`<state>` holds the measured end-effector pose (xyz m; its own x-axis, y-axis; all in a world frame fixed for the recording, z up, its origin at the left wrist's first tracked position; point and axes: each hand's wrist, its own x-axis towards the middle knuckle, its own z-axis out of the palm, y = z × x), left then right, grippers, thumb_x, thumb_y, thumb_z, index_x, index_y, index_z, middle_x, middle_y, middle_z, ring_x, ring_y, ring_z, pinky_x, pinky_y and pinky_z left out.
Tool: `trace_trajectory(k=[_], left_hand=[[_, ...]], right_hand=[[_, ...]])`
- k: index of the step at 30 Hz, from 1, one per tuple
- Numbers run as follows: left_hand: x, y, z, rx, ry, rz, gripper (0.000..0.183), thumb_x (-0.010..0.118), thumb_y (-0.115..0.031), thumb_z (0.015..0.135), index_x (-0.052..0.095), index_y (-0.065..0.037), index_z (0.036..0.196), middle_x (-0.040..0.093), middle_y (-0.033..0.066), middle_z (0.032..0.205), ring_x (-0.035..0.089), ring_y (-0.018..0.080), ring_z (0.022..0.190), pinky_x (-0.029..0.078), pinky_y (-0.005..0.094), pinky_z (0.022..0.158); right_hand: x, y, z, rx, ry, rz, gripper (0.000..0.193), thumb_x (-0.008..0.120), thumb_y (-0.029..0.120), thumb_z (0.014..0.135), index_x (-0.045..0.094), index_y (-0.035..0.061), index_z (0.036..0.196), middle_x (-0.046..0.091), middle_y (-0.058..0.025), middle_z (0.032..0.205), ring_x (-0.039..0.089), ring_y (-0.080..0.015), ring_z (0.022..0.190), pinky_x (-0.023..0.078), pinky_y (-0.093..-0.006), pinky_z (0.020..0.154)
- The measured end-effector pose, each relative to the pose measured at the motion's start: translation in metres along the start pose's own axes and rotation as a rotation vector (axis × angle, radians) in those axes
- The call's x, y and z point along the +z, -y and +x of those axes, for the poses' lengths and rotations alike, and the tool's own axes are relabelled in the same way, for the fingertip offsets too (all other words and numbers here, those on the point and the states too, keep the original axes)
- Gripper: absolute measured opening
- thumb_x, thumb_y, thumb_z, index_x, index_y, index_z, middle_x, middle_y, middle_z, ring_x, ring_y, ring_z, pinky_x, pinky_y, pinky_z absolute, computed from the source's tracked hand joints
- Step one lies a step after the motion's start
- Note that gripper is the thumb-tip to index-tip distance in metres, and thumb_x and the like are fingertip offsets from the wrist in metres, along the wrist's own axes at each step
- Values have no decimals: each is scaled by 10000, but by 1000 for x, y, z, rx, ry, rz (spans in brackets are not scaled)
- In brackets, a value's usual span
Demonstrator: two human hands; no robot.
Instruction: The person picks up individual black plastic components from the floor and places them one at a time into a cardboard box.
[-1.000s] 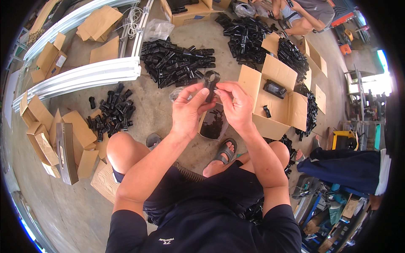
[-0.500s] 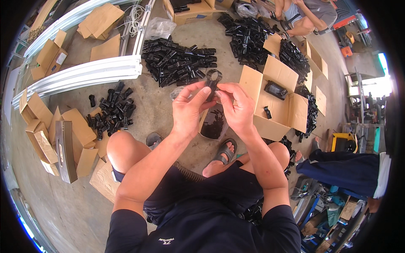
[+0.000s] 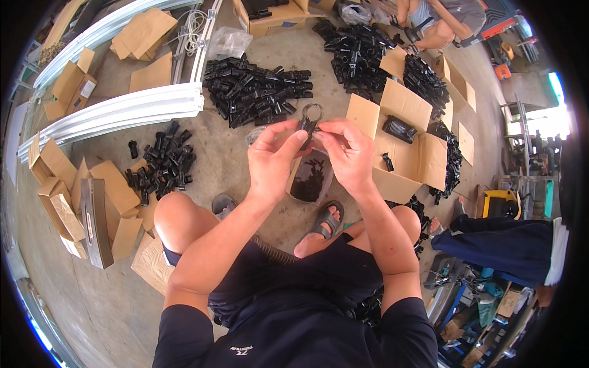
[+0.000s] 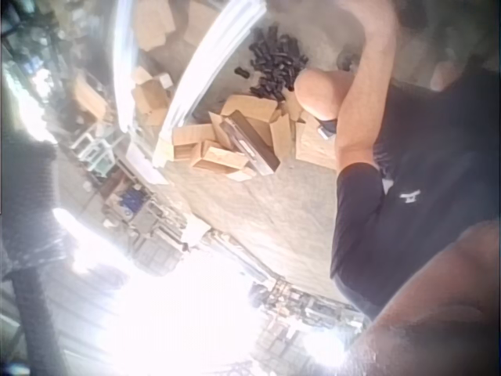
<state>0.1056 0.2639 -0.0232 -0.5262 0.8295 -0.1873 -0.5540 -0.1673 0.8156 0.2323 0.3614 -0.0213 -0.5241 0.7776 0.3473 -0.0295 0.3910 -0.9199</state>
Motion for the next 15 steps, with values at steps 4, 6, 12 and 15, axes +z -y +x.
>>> trace_trajectory(k=[4, 6, 12, 15], left_hand=[[3, -1, 0, 6, 4, -16, 232, 685, -35, 967, 652, 25, 1189, 747, 121, 1057, 737, 173, 900, 645, 315, 804], [2, 2, 1, 10, 4, -46, 230, 683, -28, 967, 653, 26, 1188, 747, 122, 1059, 737, 174, 904, 645, 316, 807], [4, 0, -1, 17, 9, -58, 228, 678, -12, 966, 652, 37, 1188, 746, 125, 1066, 737, 174, 911, 646, 322, 818], [7, -2, -5, 35, 5, 12, 227, 675, -9, 968, 653, 33, 1190, 744, 125, 1074, 733, 167, 918, 646, 328, 824]], right_hand=[[-1, 2, 0, -46, -3, 3, 119, 670, -113, 916, 693, -40, 1007, 694, -109, 972, 718, -162, 877, 605, -273, 754], [-2, 3, 1, -60, 4, 10, 119, 674, -108, 917, 693, -40, 1012, 694, -114, 976, 716, -161, 876, 605, -275, 758], [-2, 1, 0, -91, 17, -28, 113, 667, -99, 933, 668, -50, 1035, 689, -102, 980, 706, -152, 882, 604, -273, 773], [-1, 0, 0, -117, 1, -75, 106, 674, -87, 934, 658, -45, 1030, 690, -98, 927, 713, -151, 845, 597, -275, 720]])
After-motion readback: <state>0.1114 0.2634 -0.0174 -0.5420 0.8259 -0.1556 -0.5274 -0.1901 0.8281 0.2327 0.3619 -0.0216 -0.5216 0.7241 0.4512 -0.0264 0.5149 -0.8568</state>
